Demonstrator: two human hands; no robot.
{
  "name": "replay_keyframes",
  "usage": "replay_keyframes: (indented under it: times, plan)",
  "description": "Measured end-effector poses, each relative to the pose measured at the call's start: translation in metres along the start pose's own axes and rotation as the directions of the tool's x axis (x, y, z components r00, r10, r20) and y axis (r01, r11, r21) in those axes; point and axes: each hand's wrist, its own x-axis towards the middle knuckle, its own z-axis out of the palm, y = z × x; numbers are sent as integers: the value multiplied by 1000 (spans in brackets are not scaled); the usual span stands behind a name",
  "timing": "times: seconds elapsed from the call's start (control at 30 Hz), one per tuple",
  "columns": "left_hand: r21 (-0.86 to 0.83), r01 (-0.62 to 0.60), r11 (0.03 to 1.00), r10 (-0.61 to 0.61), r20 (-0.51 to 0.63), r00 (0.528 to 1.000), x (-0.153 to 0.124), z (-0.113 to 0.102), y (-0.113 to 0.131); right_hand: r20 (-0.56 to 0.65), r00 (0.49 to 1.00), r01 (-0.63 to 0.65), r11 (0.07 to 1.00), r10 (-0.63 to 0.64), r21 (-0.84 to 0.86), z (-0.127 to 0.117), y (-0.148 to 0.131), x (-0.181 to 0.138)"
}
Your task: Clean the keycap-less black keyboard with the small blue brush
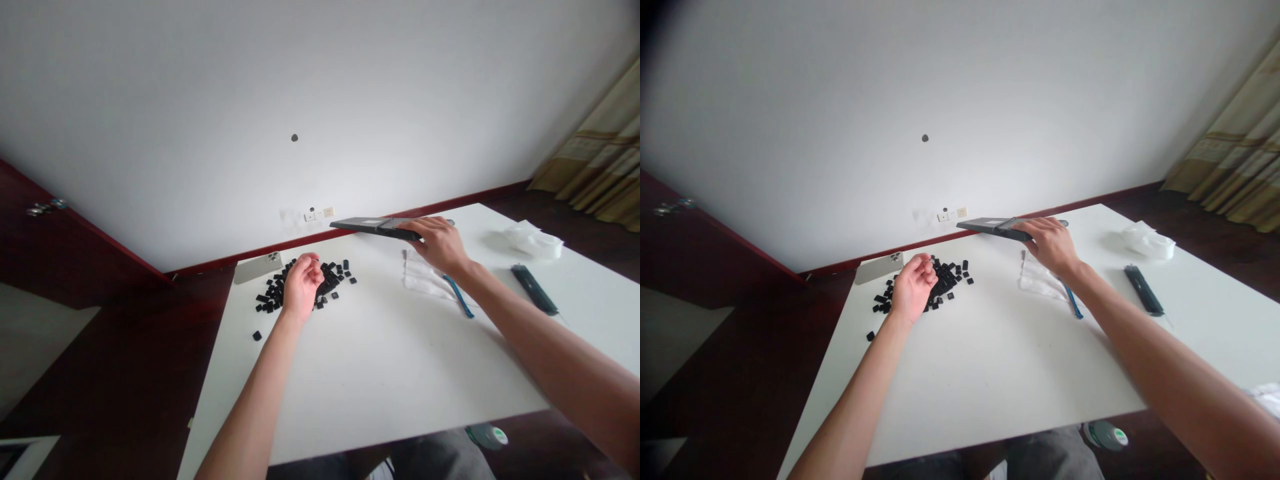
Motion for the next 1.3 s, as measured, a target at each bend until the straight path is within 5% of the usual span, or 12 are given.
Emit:
replay_keyframes:
  times: [0.6,0.9,1.03,1.13,1.3]
  plan:
    - [8,13,1000,-13,4,1000,-1,0,-2,34,998,-58,998,58,-6,19,1,-7]
    - [32,9,999,-10,18,1000,-1,1,-2,96,994,-42,999,43,-11,14,0,-4]
    - [21,11,1000,-11,5,1000,-1,1,-3,6,992,-124,991,124,45,-3,0,3]
    - [22,0,1000,0,1,1000,-2,2,-2,-128,953,-252,954,274,160,-23,-2,8]
    - [49,-10,999,11,-17,1000,0,2,1,-341,798,-393,857,498,333,-52,-8,19]
